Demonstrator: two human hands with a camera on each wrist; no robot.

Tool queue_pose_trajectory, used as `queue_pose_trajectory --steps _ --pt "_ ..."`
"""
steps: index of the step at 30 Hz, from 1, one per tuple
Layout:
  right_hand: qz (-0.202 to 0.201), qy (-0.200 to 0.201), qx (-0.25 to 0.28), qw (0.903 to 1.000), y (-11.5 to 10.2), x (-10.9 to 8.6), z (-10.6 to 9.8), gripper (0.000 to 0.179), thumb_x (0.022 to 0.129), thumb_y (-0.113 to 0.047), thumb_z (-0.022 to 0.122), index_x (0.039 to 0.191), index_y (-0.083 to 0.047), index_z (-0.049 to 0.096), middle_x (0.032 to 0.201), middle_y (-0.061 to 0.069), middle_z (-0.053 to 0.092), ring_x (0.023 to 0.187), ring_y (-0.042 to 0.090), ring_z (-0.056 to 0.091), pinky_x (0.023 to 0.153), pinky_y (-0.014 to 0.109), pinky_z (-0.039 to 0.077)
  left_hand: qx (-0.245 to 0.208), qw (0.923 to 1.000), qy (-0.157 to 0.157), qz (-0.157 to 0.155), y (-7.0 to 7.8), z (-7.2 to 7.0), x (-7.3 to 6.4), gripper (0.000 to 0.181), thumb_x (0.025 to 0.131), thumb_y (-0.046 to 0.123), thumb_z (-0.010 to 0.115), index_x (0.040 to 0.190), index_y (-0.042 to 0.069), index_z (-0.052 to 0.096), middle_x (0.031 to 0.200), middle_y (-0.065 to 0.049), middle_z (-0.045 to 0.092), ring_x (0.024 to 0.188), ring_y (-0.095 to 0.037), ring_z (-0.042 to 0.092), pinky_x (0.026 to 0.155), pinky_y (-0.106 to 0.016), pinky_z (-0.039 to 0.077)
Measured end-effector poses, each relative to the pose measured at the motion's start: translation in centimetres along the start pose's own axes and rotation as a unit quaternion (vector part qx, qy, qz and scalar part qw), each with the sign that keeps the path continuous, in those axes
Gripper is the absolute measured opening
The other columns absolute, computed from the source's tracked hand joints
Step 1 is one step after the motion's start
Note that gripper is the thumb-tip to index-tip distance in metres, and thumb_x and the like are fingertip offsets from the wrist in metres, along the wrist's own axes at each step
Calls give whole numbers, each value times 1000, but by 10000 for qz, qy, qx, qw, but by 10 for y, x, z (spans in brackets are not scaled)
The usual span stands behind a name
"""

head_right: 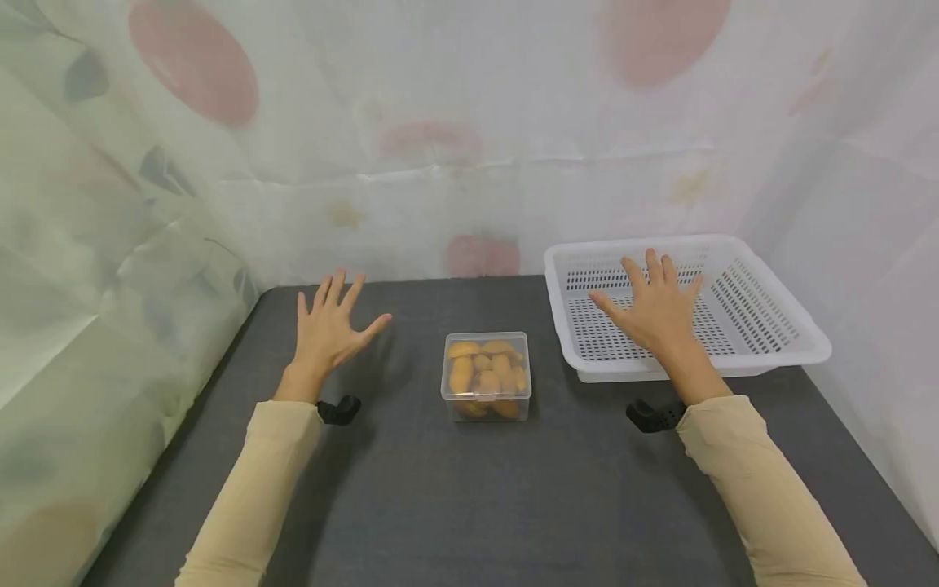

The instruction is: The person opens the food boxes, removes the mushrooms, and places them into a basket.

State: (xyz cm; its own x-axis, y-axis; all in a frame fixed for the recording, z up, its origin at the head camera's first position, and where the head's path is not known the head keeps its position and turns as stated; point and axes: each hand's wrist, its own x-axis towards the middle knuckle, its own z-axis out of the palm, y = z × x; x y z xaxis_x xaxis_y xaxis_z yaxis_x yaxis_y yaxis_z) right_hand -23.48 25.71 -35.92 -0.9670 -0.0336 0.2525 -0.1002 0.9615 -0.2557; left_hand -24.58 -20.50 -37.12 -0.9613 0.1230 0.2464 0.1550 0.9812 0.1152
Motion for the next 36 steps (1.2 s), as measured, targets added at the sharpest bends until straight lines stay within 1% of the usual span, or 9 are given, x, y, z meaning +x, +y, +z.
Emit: queue_pose_trajectory --steps 5,7,10,16,21,25,31,33,36 --pt "-890 676 419 9929 -16 -15 7 62 94 -43 56 135 4 50 146 31 41 134 50 38 110 70 27 -733 9944 151 751 9 6 -12 74 94 51 54 153 15 28 161 -12 27 145 -35 33 117 -60 29" --pt "-1241 858 650 9864 -23 -21 11 55 92 -32 62 131 5 53 142 30 46 130 49 43 109 65 34 -1166 9875 101 1054 12 10 -17 69 95 43 57 151 11 33 158 -12 32 142 -35 39 116 -58 33" --pt "-1624 1015 943 9769 -32 -30 16 52 90 -26 66 130 6 55 139 28 51 127 47 47 106 61 39 -1834 9744 -94 1295 16 17 -24 65 95 37 59 150 12 35 156 -10 37 142 -34 39 117 -57 32" --pt "-2059 1118 1409 9619 -48 -47 23 51 91 -26 65 131 4 55 137 24 54 127 42 48 104 60 41 -2755 9514 -640 1223 28 30 -40 67 96 38 58 153 21 28 159 -6 33 147 -31 32 118 -58 29" --pt "-2431 1067 1790 9474 -61 -60 32 50 88 -19 70 130 5 56 136 23 55 126 40 50 102 57 43 -3528 9219 -1028 1226 41 42 -50 74 94 37 62 155 24 22 162 -8 26 150 -33 25 118 -61 27" --pt "-2683 1027 1973 9373 -73 -71 42 53 81 -13 75 129 3 57 136 21 56 125 38 52 100 53 46 -3881 9028 -1267 1353 50 55 -55 83 90 37 67 156 23 19 163 -4 21 151 -31 23 119 -61 26" --pt "-3050 926 2126 9237 -90 -78 64 60 74 -13 81 128 1 58 135 19 58 125 37 55 105 47 45 -4242 8807 -1267 1684 57 73 -54 97 83 29 76 156 16 14 163 -9 21 150 -30 24 119 -55 29" --pt "-3206 906 2275 9150 -94 -79 72 61 73 -14 82 127 2 59 133 20 58 124 37 55 111 43 41 -4371 8733 -1300 1716 61 72 -53 100 82 24 78 156 15 12 163 -12 20 150 -31 23 120 -54 28" --pt "-3404 908 2511 9016 -98 -79 83 62 71 -14 84 125 3 60 133 21 58 126 36 54 119 35 33 -4484 8670 -1350 1702 65 75 -52 105 80 30 80 157 16 10 163 -14 19 151 -31 23 120 -54 28"
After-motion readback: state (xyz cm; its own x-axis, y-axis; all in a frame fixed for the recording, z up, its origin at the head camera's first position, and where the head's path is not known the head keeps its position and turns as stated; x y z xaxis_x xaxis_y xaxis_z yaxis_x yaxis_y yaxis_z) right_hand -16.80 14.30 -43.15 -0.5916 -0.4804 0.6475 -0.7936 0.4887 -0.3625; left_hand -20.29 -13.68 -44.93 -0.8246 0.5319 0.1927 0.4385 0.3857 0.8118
